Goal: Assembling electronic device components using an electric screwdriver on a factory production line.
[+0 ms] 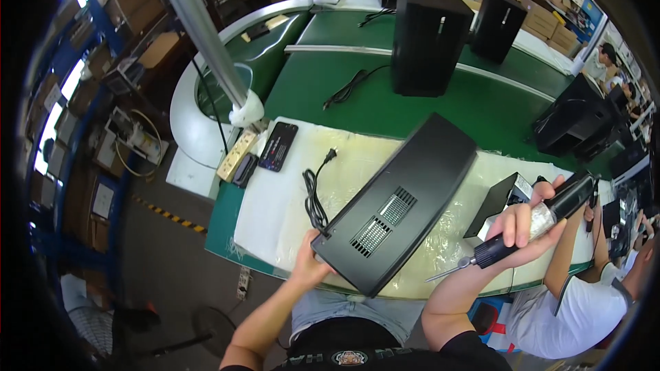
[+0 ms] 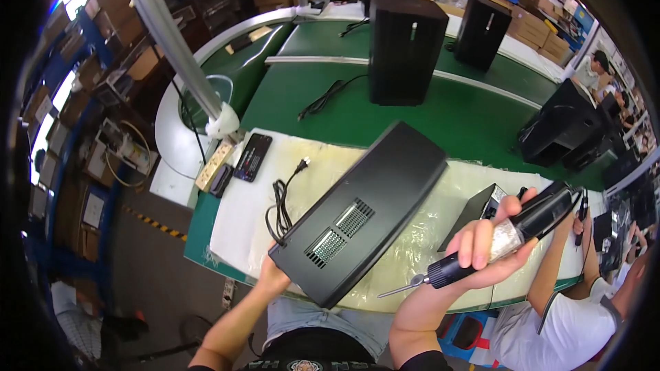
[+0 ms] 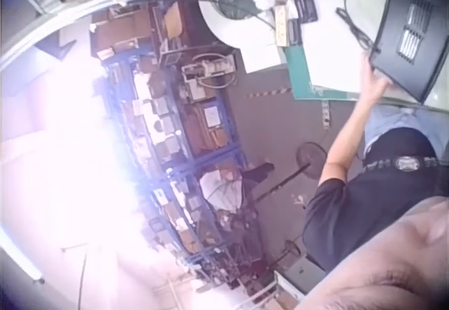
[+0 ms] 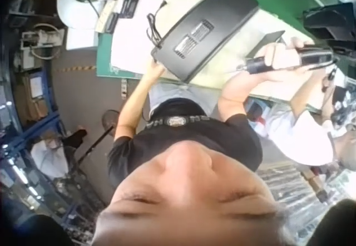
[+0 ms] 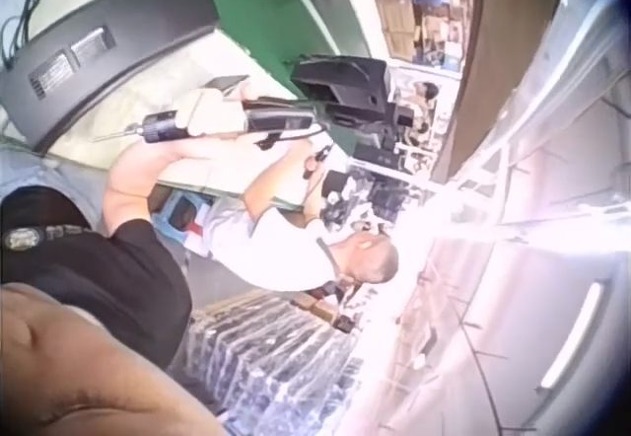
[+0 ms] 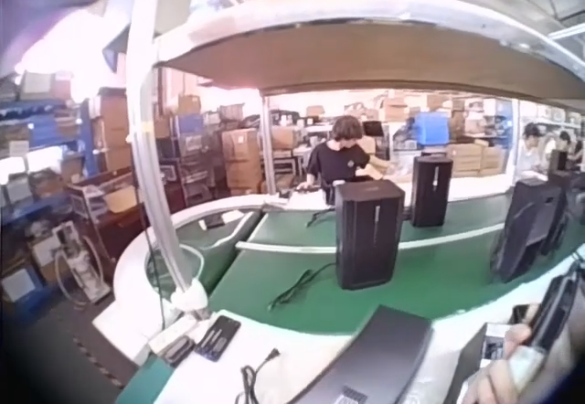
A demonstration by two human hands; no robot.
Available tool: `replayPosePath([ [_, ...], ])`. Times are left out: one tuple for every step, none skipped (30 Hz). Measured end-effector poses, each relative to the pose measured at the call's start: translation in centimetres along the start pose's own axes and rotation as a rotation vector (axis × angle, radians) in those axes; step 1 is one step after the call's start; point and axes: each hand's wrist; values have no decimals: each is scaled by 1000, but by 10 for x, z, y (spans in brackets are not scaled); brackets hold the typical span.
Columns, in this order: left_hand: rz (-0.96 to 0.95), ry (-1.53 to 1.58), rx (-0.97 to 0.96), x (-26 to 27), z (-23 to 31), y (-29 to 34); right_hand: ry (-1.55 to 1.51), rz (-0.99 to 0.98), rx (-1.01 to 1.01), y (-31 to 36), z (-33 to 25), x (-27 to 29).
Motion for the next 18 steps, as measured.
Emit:
replayPosePath([
  [128, 164, 117, -15, 25, -1, -18, -13, 9, 1, -1, 3],
  [265, 319, 240, -23, 43, -1, -50, -25, 12, 2, 1, 5],
  [260, 312, 226, -30, 49, -6, -53, -30, 27, 2, 1, 7],
  [287, 473, 340, -35, 54, -12, -62, -25, 23, 2, 2, 8],
  [313, 634, 456, -39, 58, -16, -72, -20, 16, 1, 2, 9],
  [310, 627, 443, -41, 55, -20, -78, -26, 28, 1, 1, 12],
  [279, 706, 390, -42, 49, -24, -53, -26, 29, 1, 1, 16],
  [243, 782, 334, -42, 46, -32, -28, -26, 33, 1, 1, 20],
  [264, 826, 375, -39, 69, -46, -21, -15, 33, 2, 0, 23],
  [248, 820, 364, -37, 78, -61, -19, -18, 53, 3, -2, 27],
  [311, 834, 246, -33, 85, -74, -4, 17, 44, 3, -2, 30],
  [365, 853, 133, -30, 92, -87, 20, 55, 34, 4, -4, 33],
  [349, 848, 128, -26, 100, -101, 2, 87, 38, 3, -5, 37],
  [385, 901, 101, -19, 108, -113, 8, 92, 54, 1, -8, 38],
  [433, 949, 76, -11, 113, -122, -1, 123, 45, -1, -9, 40],
  [428, 983, 74, -3, 110, -131, -9, 153, 34, -5, -9, 42],
  [438, 1025, 96, 7, 110, -138, 28, 190, 52, -10, -7, 42],
  [446, 1070, 114, 14, 111, -145, 72, 209, 65, -14, -5, 43],
])
Point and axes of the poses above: each hand's wrist, its own y-axis away from the middle knuckle, its own x-axis out of the back of the hand, z = x × y, and after that the axes turned 3 degrees about -y, right-handed
